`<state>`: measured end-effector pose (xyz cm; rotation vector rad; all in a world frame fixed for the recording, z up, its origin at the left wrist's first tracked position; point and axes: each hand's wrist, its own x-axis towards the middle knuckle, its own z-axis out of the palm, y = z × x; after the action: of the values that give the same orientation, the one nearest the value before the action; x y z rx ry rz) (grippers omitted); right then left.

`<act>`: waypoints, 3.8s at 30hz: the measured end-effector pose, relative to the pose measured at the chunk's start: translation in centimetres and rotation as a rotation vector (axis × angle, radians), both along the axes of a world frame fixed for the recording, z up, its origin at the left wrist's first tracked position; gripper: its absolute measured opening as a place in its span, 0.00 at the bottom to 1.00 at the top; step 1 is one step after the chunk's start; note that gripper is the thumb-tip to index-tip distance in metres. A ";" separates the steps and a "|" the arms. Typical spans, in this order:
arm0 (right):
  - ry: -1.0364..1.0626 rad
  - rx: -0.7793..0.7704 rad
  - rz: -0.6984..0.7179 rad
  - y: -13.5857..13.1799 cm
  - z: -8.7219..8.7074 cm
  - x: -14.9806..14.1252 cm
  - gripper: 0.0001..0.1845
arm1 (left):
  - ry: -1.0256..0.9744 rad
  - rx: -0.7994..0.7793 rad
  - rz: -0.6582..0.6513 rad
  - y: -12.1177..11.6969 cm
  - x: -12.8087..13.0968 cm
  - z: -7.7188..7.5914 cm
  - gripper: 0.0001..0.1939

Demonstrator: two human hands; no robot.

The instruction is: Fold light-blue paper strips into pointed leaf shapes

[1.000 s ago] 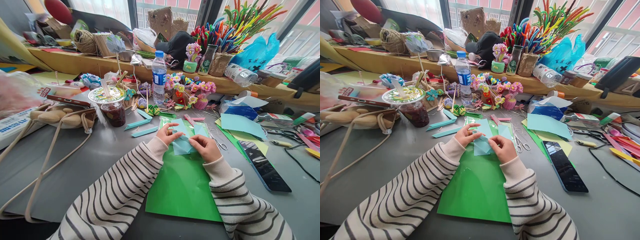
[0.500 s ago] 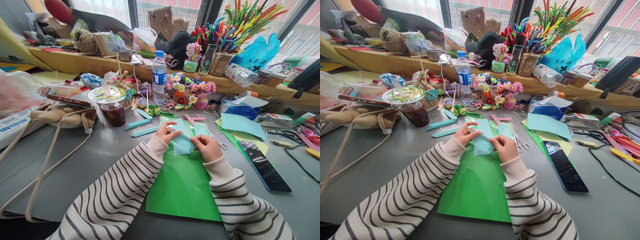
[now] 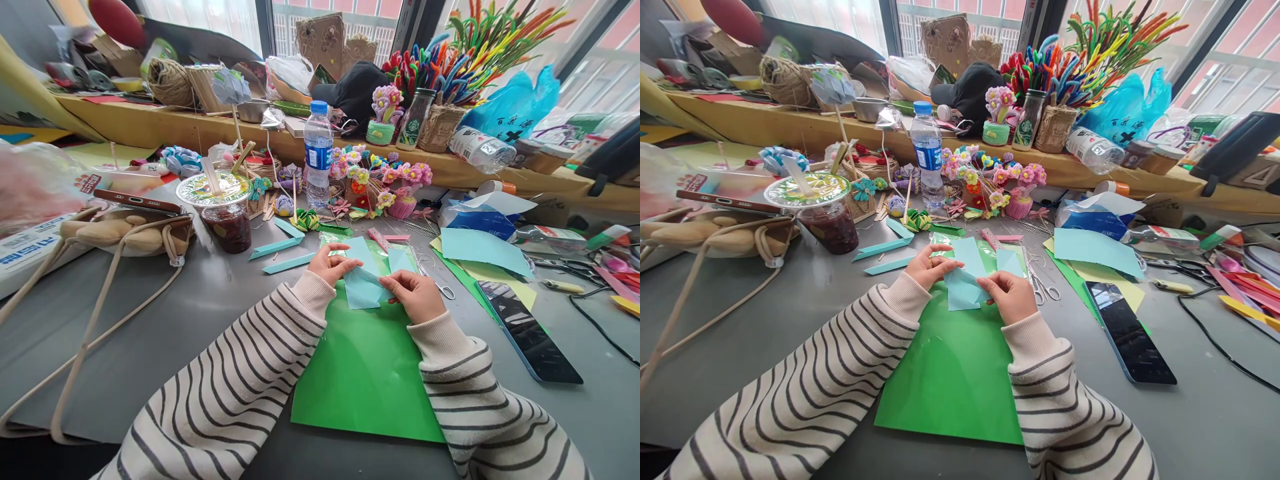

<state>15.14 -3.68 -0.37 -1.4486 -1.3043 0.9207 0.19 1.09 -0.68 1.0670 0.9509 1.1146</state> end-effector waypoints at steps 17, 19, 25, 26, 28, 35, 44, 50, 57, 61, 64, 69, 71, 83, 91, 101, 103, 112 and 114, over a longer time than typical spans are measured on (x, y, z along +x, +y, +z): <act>0.002 -0.008 -0.053 0.1 0.3 0.2 0.15 | -0.059 -0.035 -0.005 -0.1 0.2 0.5 0.25; 0.026 -0.018 -0.037 0.2 0.4 0.2 0.15 | -0.046 -0.062 -0.053 -0.2 0.2 0.7 0.27; -0.044 0.043 0.068 -0.1 0.6 -0.1 0.15 | -0.003 -0.048 -0.090 -0.1 0.1 0.7 0.26; -0.058 0.054 0.075 -0.2 0.6 -0.2 0.15 | 0.004 -0.040 -0.098 -0.1 0.1 0.6 0.26; -0.066 0.062 0.088 -0.2 0.6 -0.3 0.14 | 0.022 -0.016 -0.125 -0.1 0.1 0.5 0.27; 0.120 0.035 0.007 0.0 0.3 -0.1 0.13 | -0.008 -0.024 -0.246 -0.5 0.3 0.8 0.30; 0.253 -0.026 0.060 0.0 0.3 -0.4 0.15 | 0.051 0.004 -0.401 -0.5 0.4 -0.2 0.25; 0.225 -0.013 -0.011 0.3 0.3 0.2 0.16 | 0.048 -0.012 -0.357 -0.3 0.3 0.0 0.19; 0.280 0.048 -0.092 0.4 0.6 0.9 0.16 | 0.109 0.008 -0.318 -0.7 0.3 0.7 0.16; 0.285 -0.001 -0.011 0.1 0.7 0.3 0.13 | 0.114 0.023 -0.386 -0.8 0.3 1.0 0.17; 0.323 -0.022 0.011 -0.1 0.8 0.0 0.13 | 0.132 0.042 -0.414 -0.9 0.3 0.9 0.16; 0.382 -0.058 0.035 -0.1 0.8 -0.3 0.13 | 0.161 0.047 -0.385 -0.7 0.1 0.5 0.13; 0.389 -0.068 0.035 0.0 0.8 -0.3 0.14 | 0.170 0.047 -0.389 -0.7 0.0 0.5 0.12; 0.314 -0.017 0.003 -0.1 0.6 0.0 0.14 | 0.080 -0.060 -0.384 -1.2 0.3 1.2 0.17; 0.298 -0.013 0.029 -0.1 0.7 0.0 0.13 | -0.006 -0.101 -0.363 -0.8 0.4 0.6 0.18; 0.265 0.056 0.056 -0.3 0.7 -0.2 0.11 | 0.038 -0.132 -0.381 -0.8 0.3 1.0 0.18; 0.259 0.058 0.062 -0.3 0.6 -0.2 0.10 | 0.043 -0.135 -0.383 -0.8 0.3 1.1 0.19; 0.272 0.070 0.068 -0.3 0.4 -0.2 0.09 | 0.056 -0.177 -0.361 -0.9 0.3 1.3 0.12; 0.269 0.070 0.071 -0.3 0.4 -0.2 0.08 | 0.045 -0.181 -0.363 -0.9 0.3 1.3 0.11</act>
<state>14.92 -4.00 0.04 -1.1854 -1.1806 1.0655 0.51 0.21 0.62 1.0683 0.8345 0.6960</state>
